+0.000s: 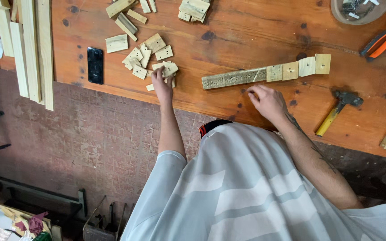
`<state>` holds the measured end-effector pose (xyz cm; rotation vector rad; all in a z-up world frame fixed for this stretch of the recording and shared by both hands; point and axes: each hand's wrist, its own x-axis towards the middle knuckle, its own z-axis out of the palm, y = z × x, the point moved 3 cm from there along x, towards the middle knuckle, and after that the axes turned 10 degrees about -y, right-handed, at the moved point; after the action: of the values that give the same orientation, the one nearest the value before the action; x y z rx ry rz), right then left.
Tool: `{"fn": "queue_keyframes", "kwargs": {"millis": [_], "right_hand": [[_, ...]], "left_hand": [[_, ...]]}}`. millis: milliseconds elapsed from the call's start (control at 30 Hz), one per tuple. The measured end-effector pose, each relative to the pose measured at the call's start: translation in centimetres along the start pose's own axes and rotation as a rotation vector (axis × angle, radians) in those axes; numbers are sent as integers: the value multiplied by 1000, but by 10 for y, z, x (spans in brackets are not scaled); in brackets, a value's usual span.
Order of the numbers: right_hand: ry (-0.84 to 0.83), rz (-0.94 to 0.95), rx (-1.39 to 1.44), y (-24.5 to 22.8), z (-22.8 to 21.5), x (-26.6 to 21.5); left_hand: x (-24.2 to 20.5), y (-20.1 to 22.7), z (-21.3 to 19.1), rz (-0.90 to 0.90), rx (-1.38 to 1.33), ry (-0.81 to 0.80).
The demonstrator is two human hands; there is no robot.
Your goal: The person assembles small wooden blocks into a long line by hand and hammers nails into them to secure them to a base piece.
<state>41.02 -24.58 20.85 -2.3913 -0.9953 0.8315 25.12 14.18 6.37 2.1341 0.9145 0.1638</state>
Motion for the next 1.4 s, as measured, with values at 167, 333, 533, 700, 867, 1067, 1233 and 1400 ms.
{"fn": "queue_keyframes", "kwargs": {"millis": [167,333,533,700,867,1067,1233,1400], "right_hand": [[-16,15,7,5,2,-7],[12,78,25,9,-3,-18],[37,172,-27,36,2,-45],[79,239,-46,62,23,-68],[82,262,29,64,16,-84],[134,309,175,83,20,-84],[213,305,243,93,21,-58],[382,205,211,79,-4,-18]], "left_hand": [[-11,4,14,31,-121,5],[-31,83,49,165,-218,-267],[-50,181,141,587,14,-712],[-43,205,214,716,439,-931],[-34,223,211,851,421,-914],[-48,199,188,456,116,-691],[-58,175,203,383,134,-594],[-66,183,215,219,294,-670]]}}
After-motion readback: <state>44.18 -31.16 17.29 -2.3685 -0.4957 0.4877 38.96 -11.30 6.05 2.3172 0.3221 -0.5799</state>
